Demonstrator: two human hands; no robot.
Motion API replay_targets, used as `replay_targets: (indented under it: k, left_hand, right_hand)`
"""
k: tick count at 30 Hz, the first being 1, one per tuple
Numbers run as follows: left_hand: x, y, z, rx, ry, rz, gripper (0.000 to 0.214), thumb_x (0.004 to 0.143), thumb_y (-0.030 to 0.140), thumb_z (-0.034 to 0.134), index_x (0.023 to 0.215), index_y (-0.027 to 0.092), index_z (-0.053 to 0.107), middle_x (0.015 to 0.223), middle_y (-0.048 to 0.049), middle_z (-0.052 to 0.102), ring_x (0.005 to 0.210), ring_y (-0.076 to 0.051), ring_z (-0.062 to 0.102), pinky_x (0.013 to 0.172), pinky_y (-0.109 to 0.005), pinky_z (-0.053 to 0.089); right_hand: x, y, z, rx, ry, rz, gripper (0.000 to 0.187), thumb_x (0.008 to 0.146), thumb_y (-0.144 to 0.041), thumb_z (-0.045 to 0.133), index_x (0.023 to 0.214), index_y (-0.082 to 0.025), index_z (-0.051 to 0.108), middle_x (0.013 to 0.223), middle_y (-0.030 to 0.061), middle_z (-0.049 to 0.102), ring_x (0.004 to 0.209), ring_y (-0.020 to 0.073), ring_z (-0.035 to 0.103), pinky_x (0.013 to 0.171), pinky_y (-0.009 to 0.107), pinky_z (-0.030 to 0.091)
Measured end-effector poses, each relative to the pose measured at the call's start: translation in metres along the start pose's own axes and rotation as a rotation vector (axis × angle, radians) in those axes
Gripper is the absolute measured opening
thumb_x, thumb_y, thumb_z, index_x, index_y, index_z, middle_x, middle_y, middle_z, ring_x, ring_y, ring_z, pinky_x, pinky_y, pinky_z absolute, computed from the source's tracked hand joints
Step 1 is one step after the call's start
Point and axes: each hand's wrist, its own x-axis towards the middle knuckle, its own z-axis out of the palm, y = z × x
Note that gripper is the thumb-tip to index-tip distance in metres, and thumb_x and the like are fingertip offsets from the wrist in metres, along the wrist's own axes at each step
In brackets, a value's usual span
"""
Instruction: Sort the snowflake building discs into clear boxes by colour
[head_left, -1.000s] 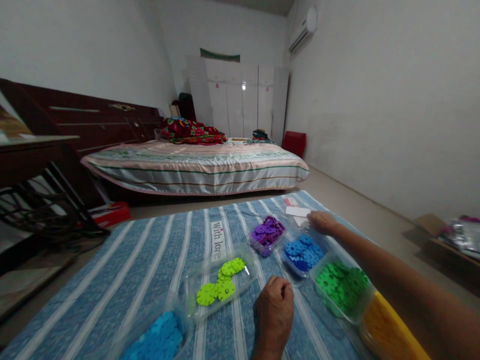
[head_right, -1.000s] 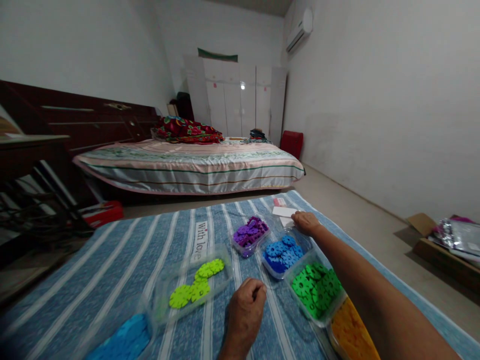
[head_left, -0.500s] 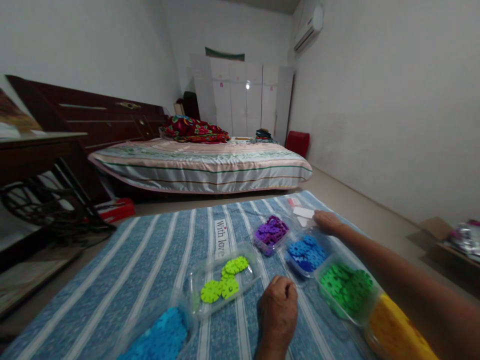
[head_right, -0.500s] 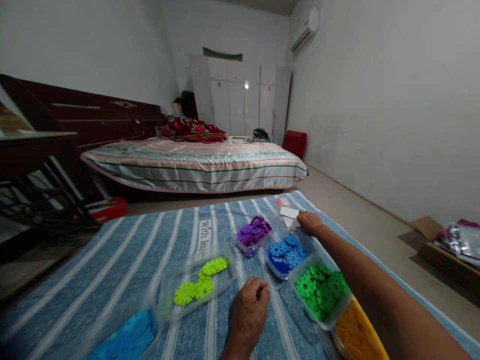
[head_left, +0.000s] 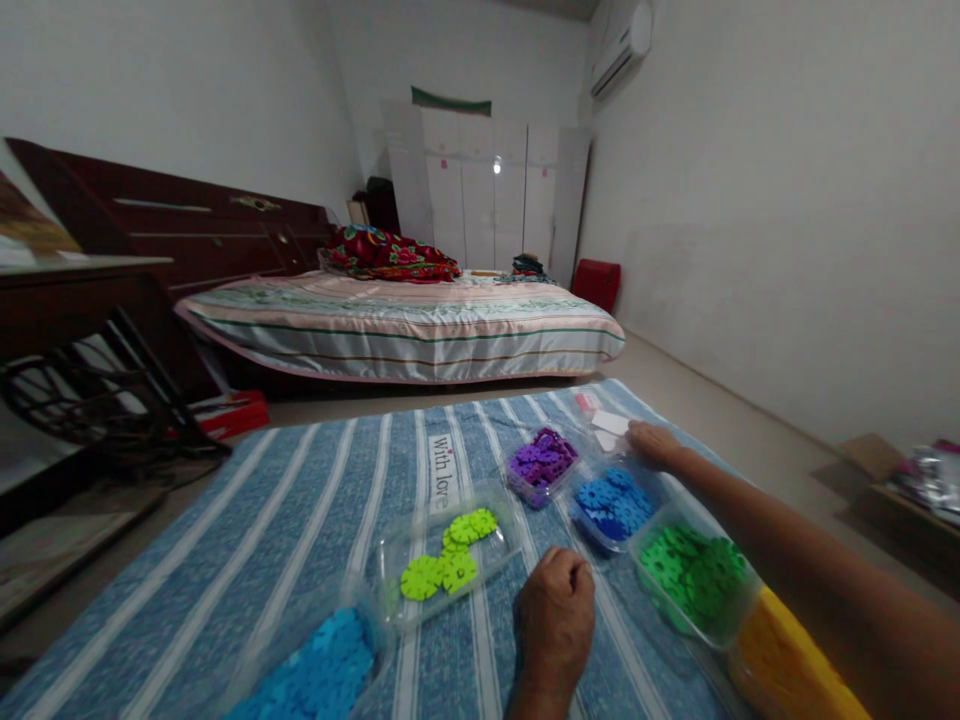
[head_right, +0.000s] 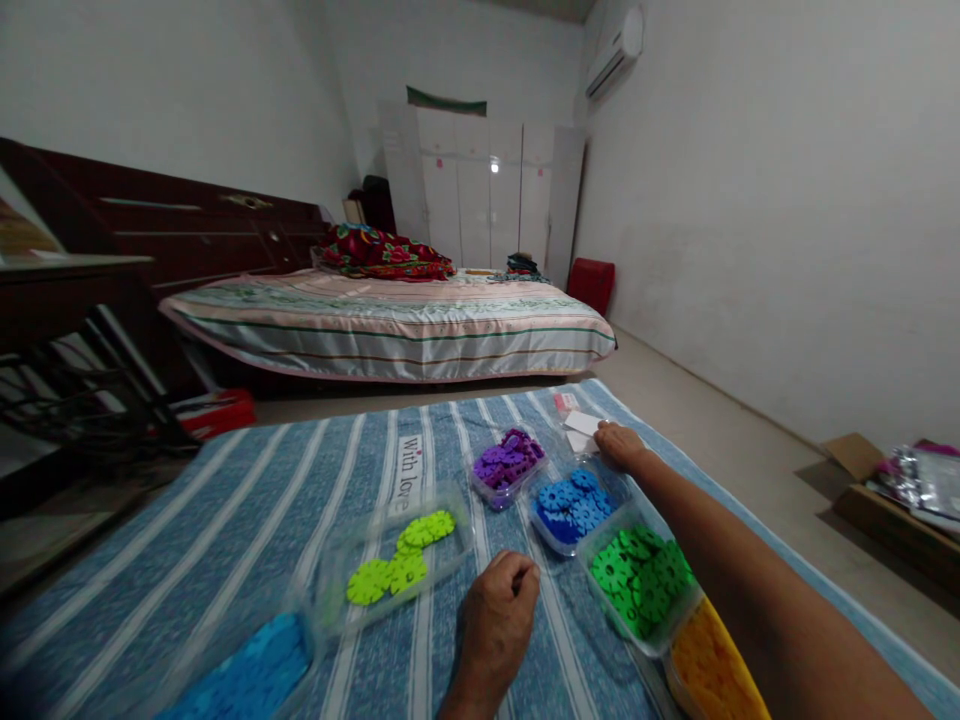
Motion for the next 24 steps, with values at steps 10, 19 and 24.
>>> replay_targets:
  k: [10,19,24]
  left_hand:
    - [0.0,-0.003,0.003,0.01,0.021,0.024,0.02,0.084,0.016,0.049,0.07,0.022,0.062,0.072,0.0018,0.061,0.067,-0.011,0.056,0.062,-0.023,0.032]
    - [0.0,-0.003,0.003,-0.016,0.025,0.017,0.02,0.084,0.016,0.049,0.07,0.021,0.063,0.072,0.002,0.062,0.066,-0.011,0.057,0.062,-0.023,0.033]
    - [0.0,-0.001,0.002,-0.103,0.021,-0.009,0.017,0.084,0.021,0.051,0.072,0.021,0.063,0.075,0.0007,0.065,0.071,-0.013,0.06,0.065,-0.023,0.038]
  right_hand:
    - [-0.003,0.013,-0.008,0.188,0.053,0.064,0.017,0.08,-0.014,0.055,0.09,-0.007,0.067,0.094,0.0163,0.067,0.082,0.0203,0.063,0.064,0.024,0.042]
    - [-0.02,0.02,-0.051,0.623,0.14,0.019,0.028,0.081,-0.034,0.052,0.083,-0.011,0.067,0.077,0.0052,0.067,0.071,0.0164,0.061,0.065,0.025,0.046]
    - [-0.049,-0.003,-0.076,1.459,0.16,-0.113,0.034,0.071,-0.047,0.067,0.076,-0.014,0.062,0.086,0.0083,0.069,0.079,0.0185,0.064,0.078,0.032,0.05]
